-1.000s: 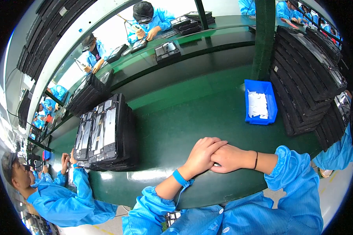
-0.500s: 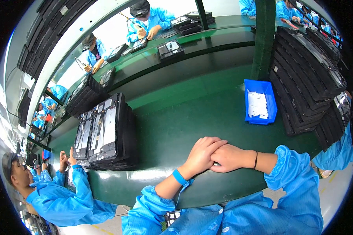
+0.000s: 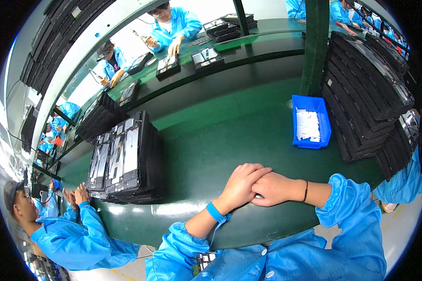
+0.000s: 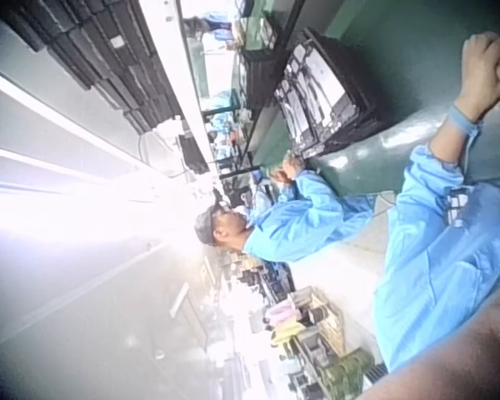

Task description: The person takes tablet assemblies from a conveyor, attaches ribbon cables and adhesive tape inside each device by hand, and places the tablet assemblies back onto the conveyor.

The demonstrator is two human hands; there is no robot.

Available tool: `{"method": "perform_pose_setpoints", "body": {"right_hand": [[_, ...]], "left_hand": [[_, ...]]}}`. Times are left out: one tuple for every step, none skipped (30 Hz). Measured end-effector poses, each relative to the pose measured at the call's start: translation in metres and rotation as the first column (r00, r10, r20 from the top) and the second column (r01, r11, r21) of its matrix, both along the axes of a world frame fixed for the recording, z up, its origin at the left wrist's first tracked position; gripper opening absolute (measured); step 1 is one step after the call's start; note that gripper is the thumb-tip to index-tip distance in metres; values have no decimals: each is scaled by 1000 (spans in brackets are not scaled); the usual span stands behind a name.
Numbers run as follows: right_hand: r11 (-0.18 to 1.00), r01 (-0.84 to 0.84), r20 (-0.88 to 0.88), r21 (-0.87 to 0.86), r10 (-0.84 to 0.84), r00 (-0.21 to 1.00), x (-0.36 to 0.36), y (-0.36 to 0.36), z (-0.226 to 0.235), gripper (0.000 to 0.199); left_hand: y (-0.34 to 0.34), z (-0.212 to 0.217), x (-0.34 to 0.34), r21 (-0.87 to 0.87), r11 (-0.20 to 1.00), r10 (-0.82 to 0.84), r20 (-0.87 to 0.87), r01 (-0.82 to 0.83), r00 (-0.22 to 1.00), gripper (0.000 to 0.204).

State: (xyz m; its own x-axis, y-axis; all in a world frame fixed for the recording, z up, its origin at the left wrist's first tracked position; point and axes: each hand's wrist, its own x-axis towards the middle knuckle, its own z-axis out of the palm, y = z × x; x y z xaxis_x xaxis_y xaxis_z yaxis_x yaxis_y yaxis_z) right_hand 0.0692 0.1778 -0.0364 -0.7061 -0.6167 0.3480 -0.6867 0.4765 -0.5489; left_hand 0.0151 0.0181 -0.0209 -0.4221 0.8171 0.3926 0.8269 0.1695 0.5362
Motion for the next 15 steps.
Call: {"method": "perform_pose_setpoints", "body": {"right_hand": [[1000,-1,-4,-5,1,1000,0,0,0,21],[1000,-1,-3,-6,1,1000,0,0,0,21],[1000,2,1,3,-2,1000,1,0,0,21],[1000,5,5,12,-5,1000,1,0,0,21],[1000,5,5,12,-5,1000,1,0,1,21],[1000,2,4,7,-2,1000,0,0,1,21],[1000,-2,4,2,2,1000,0,-1,2,21],[1000,-3,4,2,3,1000,0,-1,1,21],[1000,2,5,10,-2,1000,0,-1,0,21],[1000,7,6,18,-7,1000,1,0,-1,21],[1000,8,5,17,-8,1000,1,0,-1,21],[1000,7,0,8,-7,1000,1,0,0,21],[1000,5,-6,-2,-5,1000,0,-1,0,21],[1000,5,-6,-2,-5,1000,0,-1,0,21],[1000,7,-3,8,-7,1000,1,-1,0,21]], "left_hand": [[0,0,0,0,1000,0,1,0,1000,56],[0,0,0,4,1000,-2,1,2,1000,56],[0,0,0,8,1000,-5,0,5,1000,56],[0,0,0,9,1000,-5,1,5,1000,56],[0,0,0,7,1000,-5,2,5,1000,56],[0,0,0,5,1000,-4,2,4,1000,56],[-1,0,0,5,1000,-4,3,4,1000,56],[-1,0,0,10,1000,-3,3,3,1000,56],[-1,0,0,13,1000,-5,1,5,1000,56],[0,0,0,11,1000,-6,1,6,1000,56],[0,1,0,13,1000,-7,0,7,1000,55],[0,1,0,15,1000,-7,0,7,1000,55],[0,1,0,15,1000,-7,0,7,1000,55],[0,1,0,18,1000,-7,3,7,1000,55],[0,1,0,22,1000,-7,5,7,1000,55]]}}
